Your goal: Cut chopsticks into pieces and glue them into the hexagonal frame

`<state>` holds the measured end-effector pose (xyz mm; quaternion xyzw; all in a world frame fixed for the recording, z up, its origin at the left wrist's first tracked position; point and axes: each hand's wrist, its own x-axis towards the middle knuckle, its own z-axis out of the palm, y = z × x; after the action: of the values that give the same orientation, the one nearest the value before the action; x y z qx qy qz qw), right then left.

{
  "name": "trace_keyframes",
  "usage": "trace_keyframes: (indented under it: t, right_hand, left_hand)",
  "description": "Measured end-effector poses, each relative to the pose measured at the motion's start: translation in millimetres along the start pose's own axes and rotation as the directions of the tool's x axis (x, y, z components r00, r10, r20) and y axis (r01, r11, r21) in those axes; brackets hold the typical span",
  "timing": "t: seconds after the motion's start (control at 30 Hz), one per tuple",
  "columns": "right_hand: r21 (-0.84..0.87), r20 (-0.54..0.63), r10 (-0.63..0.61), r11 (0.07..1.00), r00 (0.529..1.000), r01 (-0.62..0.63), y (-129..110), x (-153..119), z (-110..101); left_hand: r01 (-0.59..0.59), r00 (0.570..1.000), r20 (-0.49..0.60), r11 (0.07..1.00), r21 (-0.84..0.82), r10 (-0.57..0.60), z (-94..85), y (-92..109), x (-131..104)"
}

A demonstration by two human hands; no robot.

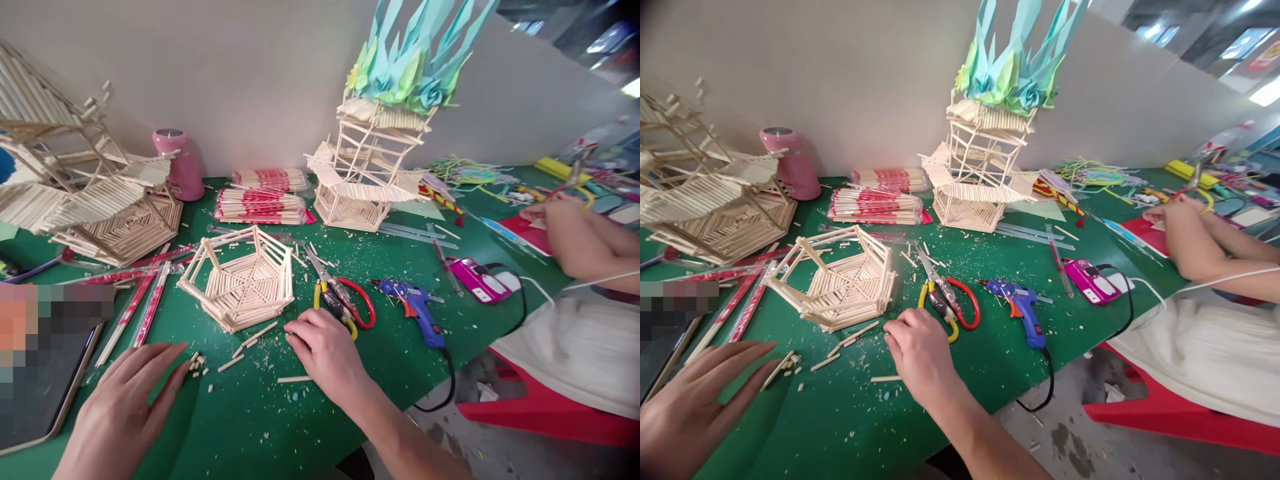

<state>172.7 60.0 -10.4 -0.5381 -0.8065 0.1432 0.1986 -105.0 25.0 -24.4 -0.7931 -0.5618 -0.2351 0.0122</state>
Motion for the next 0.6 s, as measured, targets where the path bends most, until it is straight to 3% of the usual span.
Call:
trace_keyframes:
  t: [0.13, 0.37, 0.6]
  right_hand:
    - [-0.053, 0.010, -0.002, 0.999, 1.000, 0.002, 0.1, 2.5, 2.7]
    - [-0.048, -0.019, -0.002, 0.999, 1.000, 0.002, -1.2, 3.1, 0.6]
    - [-0.034, -0.155, 0.041, 0.998, 0.987, -0.047, 21.4, 11.7, -16.8]
  left_hand:
    - [-0.064, 0.998, -0.031, 0.994, -0.092, 0.061, 6.9, 7.4, 3.2]
    - [-0.127, 0.990, -0.095, 0.967, -0.219, 0.109, 7.2, 38.7, 25.9]
    - [-0.169, 0.982, -0.124, 0.953, -0.252, 0.141, 7.0, 52.3, 32.2]
